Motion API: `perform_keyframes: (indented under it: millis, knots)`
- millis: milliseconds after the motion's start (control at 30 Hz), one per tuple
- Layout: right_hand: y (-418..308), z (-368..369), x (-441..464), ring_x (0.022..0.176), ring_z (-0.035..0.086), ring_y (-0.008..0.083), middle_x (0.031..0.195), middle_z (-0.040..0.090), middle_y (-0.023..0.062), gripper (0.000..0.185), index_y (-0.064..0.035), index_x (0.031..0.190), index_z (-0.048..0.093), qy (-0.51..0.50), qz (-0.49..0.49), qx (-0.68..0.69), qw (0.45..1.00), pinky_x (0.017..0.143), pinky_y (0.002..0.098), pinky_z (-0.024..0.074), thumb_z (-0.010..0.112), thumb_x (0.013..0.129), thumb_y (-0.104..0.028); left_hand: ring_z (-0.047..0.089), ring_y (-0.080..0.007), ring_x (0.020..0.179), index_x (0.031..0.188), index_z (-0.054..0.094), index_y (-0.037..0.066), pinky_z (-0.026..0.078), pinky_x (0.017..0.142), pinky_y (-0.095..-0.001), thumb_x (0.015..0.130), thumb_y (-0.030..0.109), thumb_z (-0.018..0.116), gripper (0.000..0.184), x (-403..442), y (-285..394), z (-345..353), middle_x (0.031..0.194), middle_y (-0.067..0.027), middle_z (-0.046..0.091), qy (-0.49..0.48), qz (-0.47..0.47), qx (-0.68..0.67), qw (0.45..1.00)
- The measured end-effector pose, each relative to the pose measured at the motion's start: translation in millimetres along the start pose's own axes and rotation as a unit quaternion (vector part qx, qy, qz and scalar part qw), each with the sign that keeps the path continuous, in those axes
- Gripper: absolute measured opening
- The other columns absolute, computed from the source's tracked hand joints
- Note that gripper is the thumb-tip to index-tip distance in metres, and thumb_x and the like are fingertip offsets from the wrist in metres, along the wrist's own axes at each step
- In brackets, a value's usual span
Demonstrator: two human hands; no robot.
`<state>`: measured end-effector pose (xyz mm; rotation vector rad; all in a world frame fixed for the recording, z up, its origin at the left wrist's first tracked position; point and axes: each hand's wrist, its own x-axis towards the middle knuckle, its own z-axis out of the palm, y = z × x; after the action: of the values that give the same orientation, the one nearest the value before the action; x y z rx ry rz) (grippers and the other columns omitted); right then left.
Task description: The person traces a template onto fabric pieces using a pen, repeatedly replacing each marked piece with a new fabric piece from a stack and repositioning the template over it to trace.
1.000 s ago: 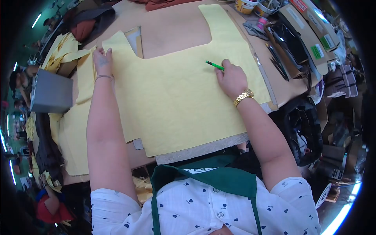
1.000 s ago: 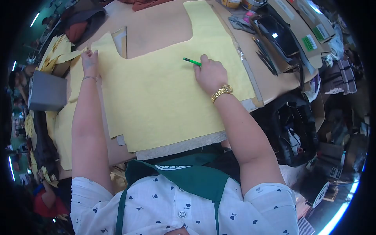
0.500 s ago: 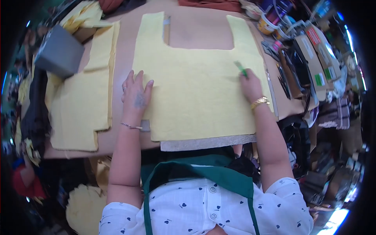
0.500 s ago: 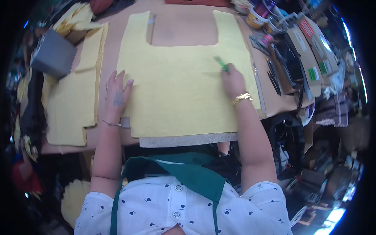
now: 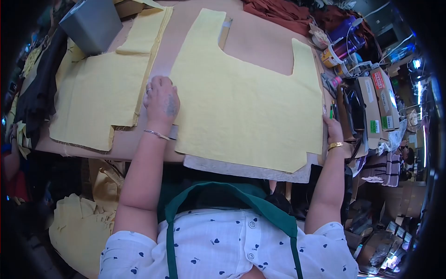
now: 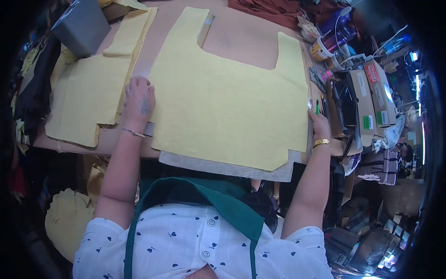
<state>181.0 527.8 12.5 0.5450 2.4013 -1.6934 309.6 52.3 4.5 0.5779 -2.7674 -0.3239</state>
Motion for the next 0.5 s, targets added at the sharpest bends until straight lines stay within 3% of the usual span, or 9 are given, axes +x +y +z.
perform_keyframes:
  millis: [67,100,200,267,333,400,433,467,500]
  knots:
    - [-10.0,-0.5,-16.0,0.074,0.059,0.0145,0.085,0.061,0.0062,0.022,-0.0022,0.095,0.054,-0.086,0.001,0.103,0.991,0.064,0.0254,0.0461,0.054,0.081,-0.018,0.032,-0.0263,0.118,0.109,0.046,0.008,0.036,0.085,-0.0492,0.081,0.030,0.049,0.035,-3.8,-1.6,3.0,0.124,-0.0134,0.036,0.082,0.055,-0.021,0.995]
    - [-16.3,0.5,-21.4,0.074,0.059,0.0135,0.086,0.060,0.0065,0.022,-0.0029,0.098,0.053,-0.129,-0.002,0.153,0.980,0.063,0.0241,0.0460,0.054,0.081,-0.017,0.028,-0.0263,0.120,0.114,0.042,0.008,0.031,0.088,-0.0514,0.082,0.035,0.046,0.042,-5.9,0.1,5.9,0.127,-0.0124,0.033,0.029,0.051,-0.014,0.998]
    - [-23.2,-6.3,-25.5,0.069,0.055,0.0087,0.083,0.058,0.0028,0.016,-0.0051,0.093,0.053,-0.085,-0.102,0.116,0.984,0.060,0.0206,0.0440,0.054,0.082,-0.017,0.020,-0.0256,0.125,0.126,0.030,0.008,0.020,0.093,-0.0571,0.082,0.050,0.038,0.062,-7.9,4.8,11.5,0.134,-0.0094,0.025,-0.083,0.030,-0.020,0.996]
    - [-38.5,-8.4,-44.0,0.066,0.051,0.0056,0.077,0.056,-0.0009,0.012,-0.0063,0.086,0.053,-0.025,-0.184,0.070,0.980,0.060,0.0187,0.0410,0.055,0.082,-0.017,0.016,-0.0246,0.127,0.130,0.024,0.007,0.014,0.094,-0.0594,0.080,0.057,0.033,0.071,-5.0,2.2,10.2,0.137,-0.0073,0.021,-0.108,0.015,-0.053,0.993]
    - [-67.4,-25.0,-66.7,0.066,0.043,0.0028,0.072,0.050,-0.0043,0.015,-0.0049,0.086,0.055,0.064,-0.276,-0.075,0.956,0.059,0.0178,0.0346,0.055,0.082,-0.019,0.017,-0.0244,0.127,0.130,0.025,0.008,0.014,0.094,-0.0594,0.079,0.058,0.033,0.072,-4.5,0.1,9.9,0.137,-0.0074,0.021,-0.114,0.019,-0.047,0.992]
    - [-86.5,-63.3,-78.5,0.069,0.043,0.0077,0.072,0.050,0.0003,0.025,0.0001,0.091,0.057,0.187,-0.281,-0.169,0.926,0.063,0.0214,0.0355,0.053,0.083,-0.024,0.017,-0.0240,0.127,0.130,0.025,0.008,0.015,0.094,-0.0594,0.078,0.059,0.034,0.073,-6.0,1.2,9.5,0.137,-0.0072,0.020,-0.113,0.027,-0.020,0.993]
    - [-98.3,-77.5,-90.8,0.071,0.046,0.0124,0.075,0.053,0.0048,0.031,0.0027,0.094,0.056,0.212,-0.334,-0.191,0.898,0.070,0.0246,0.0366,0.052,0.084,-0.026,0.017,-0.0237,0.127,0.130,0.025,0.008,0.015,0.094,-0.0594,0.078,0.059,0.035,0.074,-7.0,3.4,9.4,0.137,-0.0070,0.020,-0.107,0.031,0.001,0.994]
    - [-107.2,-95.4,-102.2,0.077,0.048,0.0147,0.082,0.055,0.0076,0.033,0.0039,0.096,0.055,0.268,-0.325,-0.226,0.878,0.075,0.0266,0.0366,0.051,0.084,-0.027,0.016,-0.0235,0.127,0.130,0.025,0.008,0.015,0.094,-0.0593,0.078,0.060,0.035,0.074,-7.9,6.4,10.2,0.137,-0.0068,0.019,-0.102,0.032,0.020,0.994]
    - [-107.9,-126.9,-106.9,0.079,0.049,0.0141,0.085,0.056,0.0082,0.034,0.0043,0.098,0.054,0.310,-0.360,-0.287,0.832,0.075,0.0262,0.0369,0.051,0.084,-0.027,0.016,-0.0234,0.127,0.130,0.025,0.008,0.015,0.094,-0.0592,0.077,0.060,0.036,0.075,-8.1,8.3,10.8,0.137,-0.0066,0.019,-0.094,0.031,0.029,0.995]
